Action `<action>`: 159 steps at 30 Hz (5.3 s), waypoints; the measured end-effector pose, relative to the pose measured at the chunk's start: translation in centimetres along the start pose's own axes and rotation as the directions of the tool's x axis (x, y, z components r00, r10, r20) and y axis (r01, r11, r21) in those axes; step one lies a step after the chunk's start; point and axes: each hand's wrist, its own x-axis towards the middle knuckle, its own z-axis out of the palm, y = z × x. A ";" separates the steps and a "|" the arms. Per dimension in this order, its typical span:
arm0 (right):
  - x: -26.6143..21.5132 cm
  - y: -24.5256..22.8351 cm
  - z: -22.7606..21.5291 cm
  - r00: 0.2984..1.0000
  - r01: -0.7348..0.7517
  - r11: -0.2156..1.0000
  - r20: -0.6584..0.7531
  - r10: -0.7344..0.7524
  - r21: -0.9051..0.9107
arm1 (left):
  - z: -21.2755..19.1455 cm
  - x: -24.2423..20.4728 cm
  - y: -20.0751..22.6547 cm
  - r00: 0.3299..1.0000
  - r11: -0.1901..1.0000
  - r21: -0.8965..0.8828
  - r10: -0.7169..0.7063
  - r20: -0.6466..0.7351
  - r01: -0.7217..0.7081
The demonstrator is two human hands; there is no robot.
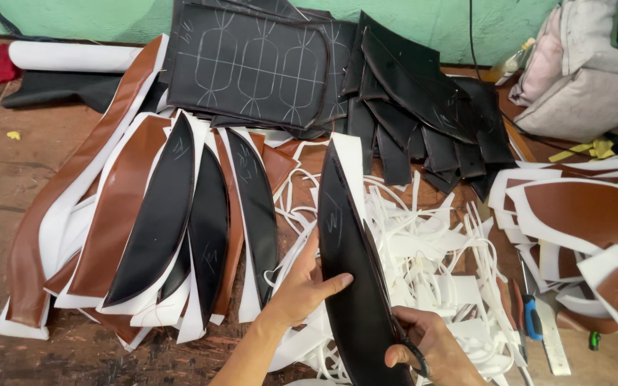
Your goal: The person uses shears to trim the edges of black synthetic leather pieces following white marking lines on a workbench, handling several different shapes one at a time and moving the resulting scraps onto a pile of white trimmings.
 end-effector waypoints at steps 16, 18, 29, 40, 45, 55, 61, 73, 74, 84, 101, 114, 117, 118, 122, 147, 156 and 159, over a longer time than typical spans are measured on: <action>2.0 0.4 -0.8 0.992 0.127 0.991 0.011 -0.128 0.048 | -1.4 -1.6 -3.8 0.962 0.961 0.128 -0.258 0.095 0.245; 2.3 0.3 -0.8 0.987 0.158 0.987 0.001 -0.158 0.036 | -1.1 -2.2 -4.1 0.933 0.943 -0.024 -0.323 0.157 0.331; 3.9 0.0 -0.6 0.981 0.192 0.981 -0.040 -0.192 -0.006 | -2.0 -3.9 -4.4 0.885 0.896 -0.082 -0.411 0.220 0.436; 4.3 -0.5 0.0 0.974 0.221 0.973 0.043 -0.224 0.061 | -2.5 -4.3 -4.2 0.878 0.875 -0.150 -0.422 0.225 0.460; 4.6 -0.5 0.3 0.971 0.240 0.970 -0.005 -0.240 0.036 | -2.4 -4.5 -4.0 0.883 0.879 -0.157 -0.414 0.221 0.451; 4.9 0.3 0.4 0.970 0.237 0.967 -0.083 -0.230 0.094 | -2.6 -3.9 -4.0 0.884 0.887 -0.121 -0.416 0.215 0.446; 4.6 0.8 1.4 0.975 0.217 0.972 -0.063 -0.211 0.089 | -1.9 -3.2 -0.9 0.968 0.964 -0.107 -0.236 0.089 0.244; 7.5 -8.9 -3.2 0.836 0.467 0.874 -0.391 -0.386 0.135 | -12.1 4.6 -6.1 0.762 0.986 0.164 0.114 -0.637 -0.010; 8.0 -10.7 -4.7 0.809 0.523 0.837 -0.400 -0.430 0.158 | -13.7 4.4 -7.0 0.687 0.954 0.290 0.156 -0.710 0.083; 16.8 -22.1 -20.9 0.277 0.540 0.658 -0.628 -0.727 -0.524 | -19.4 1.7 -10.8 0.543 0.506 0.632 0.332 -0.771 0.588; 11.8 6.8 -1.6 0.939 0.270 0.962 -0.231 -0.254 0.040 | -17.5 7.7 -1.0 0.744 0.863 0.458 0.448 -0.496 -0.214; 3.4 4.3 2.9 0.963 0.086 0.985 0.240 -0.121 0.151 | -3.4 4.6 7.5 0.850 0.892 -0.054 0.406 -0.335 -0.448; 1.6 3.1 3.3 0.963 0.103 0.992 0.241 -0.117 0.067 | -3.3 4.0 6.4 0.869 0.905 -0.054 0.387 -0.310 -0.422; 1.0 2.9 3.5 0.970 0.098 0.992 0.217 -0.113 0.079 | -3.4 3.9 6.1 0.863 0.905 -0.009 0.401 -0.308 -0.424; -0.8 2.0 4.1 0.991 0.056 0.996 0.114 -0.064 0.074 | -3.5 3.3 5.1 0.835 0.897 0.153 0.441 -0.329 -0.414; -1.6 2.3 4.4 0.992 0.036 0.996 0.117 -0.046 0.080 | -4.4 2.2 3.3 0.772 0.844 0.302 0.530 -0.350 -0.442; -2.3 3.4 4.6 0.992 -0.009 0.974 0.124 -0.020 0.225 | -5.5 2.3 3.4 0.808 0.884 0.222 0.466 -0.361 -0.411; -2.4 2.9 4.6 0.985 -0.049 0.976 0.172 0.013 0.210 | -5.5 2.3 3.6 0.846 0.907 0.196 0.419 -0.329 -0.373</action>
